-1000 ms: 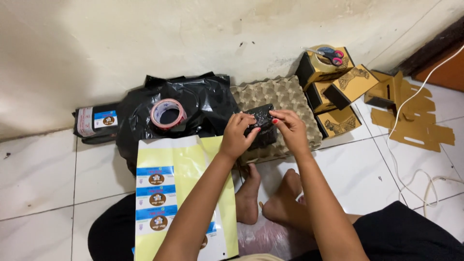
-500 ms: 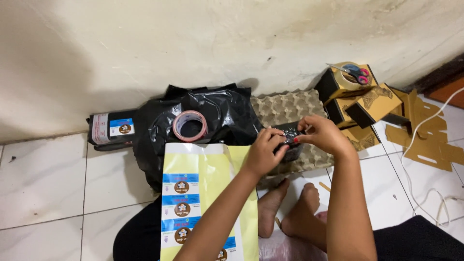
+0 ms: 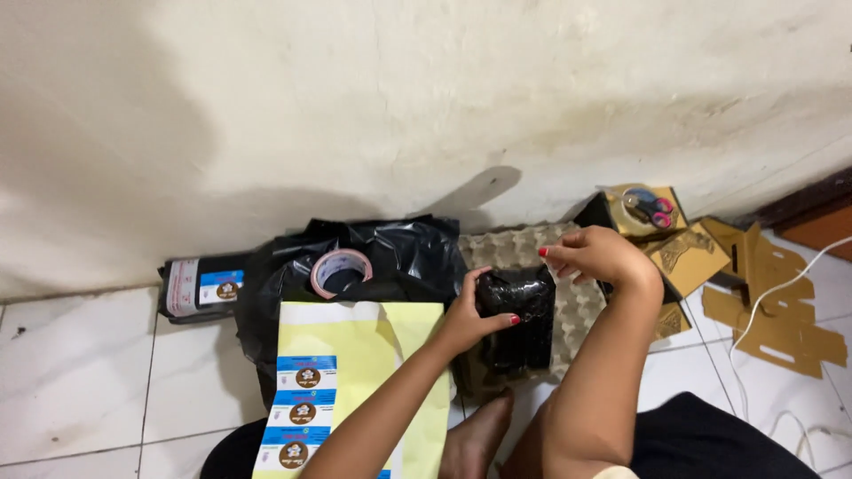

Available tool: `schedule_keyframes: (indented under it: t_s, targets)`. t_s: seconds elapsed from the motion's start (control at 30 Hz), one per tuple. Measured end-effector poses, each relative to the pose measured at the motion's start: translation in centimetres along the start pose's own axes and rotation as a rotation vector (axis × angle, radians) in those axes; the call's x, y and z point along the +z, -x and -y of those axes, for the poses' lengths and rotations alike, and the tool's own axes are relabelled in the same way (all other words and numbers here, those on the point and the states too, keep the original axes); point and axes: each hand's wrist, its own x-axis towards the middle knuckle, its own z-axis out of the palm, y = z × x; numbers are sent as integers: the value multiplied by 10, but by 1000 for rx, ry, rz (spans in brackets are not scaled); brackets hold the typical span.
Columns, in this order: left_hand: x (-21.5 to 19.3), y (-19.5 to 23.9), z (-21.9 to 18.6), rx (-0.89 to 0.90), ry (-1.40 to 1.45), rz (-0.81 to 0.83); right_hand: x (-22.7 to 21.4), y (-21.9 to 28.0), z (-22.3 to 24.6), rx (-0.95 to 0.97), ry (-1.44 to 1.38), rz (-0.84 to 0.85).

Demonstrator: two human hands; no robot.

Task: The person wraps an item in bubble wrap, places it inside a black plastic bag, and then prepares a roll of clear adhesive tape.

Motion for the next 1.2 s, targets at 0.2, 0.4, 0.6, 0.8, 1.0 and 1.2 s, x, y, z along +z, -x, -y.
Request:
schedule_keyframes:
  t_s: [0.2,0.4,0.6,0.8,1.0,1.2]
  targets:
    - [-17,18,-61,-137,150,-20,-24,4,16,-152,-34,-60]
    - [-14,22,-10,-147,445,-161,0,2,-7,-185,-48,82]
    - [-18,20,20,-35,428,-165,38,16,-33,-313,-43,263]
    - [7,99,-53,-50,340,-51,70,17,-89,-380,-296,249]
    - [19,96,-3,164,620,23,71,-25,-166,-274,-851,120]
    - [64,107,8,339,606,-65,71,-33,-213,-178,-1075,44]
